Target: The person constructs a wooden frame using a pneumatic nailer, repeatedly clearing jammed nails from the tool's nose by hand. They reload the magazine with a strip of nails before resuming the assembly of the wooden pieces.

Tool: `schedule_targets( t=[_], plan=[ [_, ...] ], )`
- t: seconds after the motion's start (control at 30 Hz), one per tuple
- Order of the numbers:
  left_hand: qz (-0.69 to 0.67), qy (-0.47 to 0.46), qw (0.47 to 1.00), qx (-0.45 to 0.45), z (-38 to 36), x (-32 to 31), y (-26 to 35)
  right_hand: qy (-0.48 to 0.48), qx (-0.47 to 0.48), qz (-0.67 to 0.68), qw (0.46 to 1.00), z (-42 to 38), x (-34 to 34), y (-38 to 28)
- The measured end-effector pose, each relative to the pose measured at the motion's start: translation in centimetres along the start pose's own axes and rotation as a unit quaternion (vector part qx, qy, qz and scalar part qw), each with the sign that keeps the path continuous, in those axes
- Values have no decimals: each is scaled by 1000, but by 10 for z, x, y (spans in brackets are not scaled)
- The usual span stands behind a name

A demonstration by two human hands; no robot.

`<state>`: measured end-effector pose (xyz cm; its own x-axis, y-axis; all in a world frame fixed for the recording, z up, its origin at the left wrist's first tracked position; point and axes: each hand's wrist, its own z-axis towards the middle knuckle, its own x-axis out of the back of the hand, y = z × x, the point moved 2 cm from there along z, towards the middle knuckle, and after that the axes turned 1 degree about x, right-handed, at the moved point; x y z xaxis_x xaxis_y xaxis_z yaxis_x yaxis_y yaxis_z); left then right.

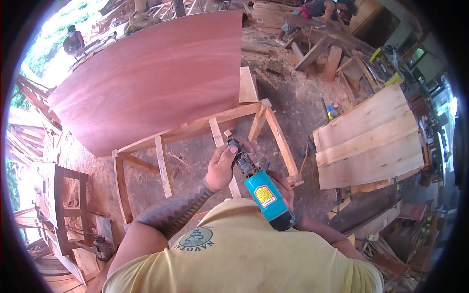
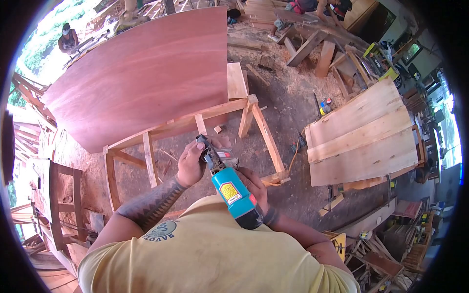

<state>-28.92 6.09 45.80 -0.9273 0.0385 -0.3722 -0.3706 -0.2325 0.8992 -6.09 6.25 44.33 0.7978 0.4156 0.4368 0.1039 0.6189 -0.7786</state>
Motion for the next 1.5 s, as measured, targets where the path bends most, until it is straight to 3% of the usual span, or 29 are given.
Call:
schedule_targets(
  t=[0.23, 0.3, 0.33, 0.37, 0.4, 0.5, 0.6, 0.67, 0.73, 0.77, 0.8, 0.9, 1.0, 1.1, 1.17, 1.23, 1.3, 1.4, 1.47, 1.5],
  plan=[
    [-57, 48, 997, 19, 0, -13, -13, -30, 50, -71, 996, -2, 3, -5],
    [-29, 115, 991, 54, 0, -6, -17, -48, 57, -29, 997, 1, 0, -9],
    [58, 116, 991, 7, 3, -4, -6, -86, 74, -22, 993, 12, 1, -16],
    [137, 112, 984, -32, 7, -10, 4, -122, 83, -24, 989, 18, 6, -19],
    [110, 93, 988, -48, 14, -6, 3, -180, 94, -52, 978, 23, 14, -14],
    [17, -2, 997, -69, 30, -5, 10, -229, 118, -57, 965, 51, 56, -8],
    [7, -45, 998, -34, 37, -20, 7, -81, 14, -5, 997, 71, 81, -18],
    [50, -57, 997, 8, 40, -31, 14, -60, 83, -28, 994, 84, 84, -43],
    [51, 7, 997, 51, 34, -39, 5, -36, 149, -53, 987, 93, 79, -52],
    [53, 41, 995, 71, 32, -41, 6, -32, 142, -56, 988, 95, 79, -51],
    [27, 2, 997, 73, 33, -45, 18, -28, 136, -59, 989, 96, 79, -49],
    [-159, 6, 986, 59, 33, -51, 12, -19, 127, -43, 991, 98, 79, -53],
    [-171, -18, 982, 75, 31, -54, 13, -24, 127, -35, 991, 98, 76, -55],
    [-76, 48, 996, -11, 30, -66, 11, -20, 157, -71, 985, 103, 76, -63],
    [183, 45, 959, -212, 31, -62, 8, -11, 184, -96, 978, 105, 76, -66],
    [189, 19, 960, -208, 35, -56, 3, 0, 211, -111, 971, 105, 76, -65],
    [-56, -26, 998, 6, 39, -56, 3, 0, 198, -104, 975, 106, 75, -67],
    [84, -23, 992, -96, 39, -61, 5, -18, 134, -99, 986, 109, 77, -68],
    [222, 26, 957, -186, 36, -59, -11, -24, 98, -83, 991, 109, 76, -68],
    [221, 29, 958, -183, 36, -56, -18, -20, 93, -69, 993, 109, 77, -68]
  ],
)
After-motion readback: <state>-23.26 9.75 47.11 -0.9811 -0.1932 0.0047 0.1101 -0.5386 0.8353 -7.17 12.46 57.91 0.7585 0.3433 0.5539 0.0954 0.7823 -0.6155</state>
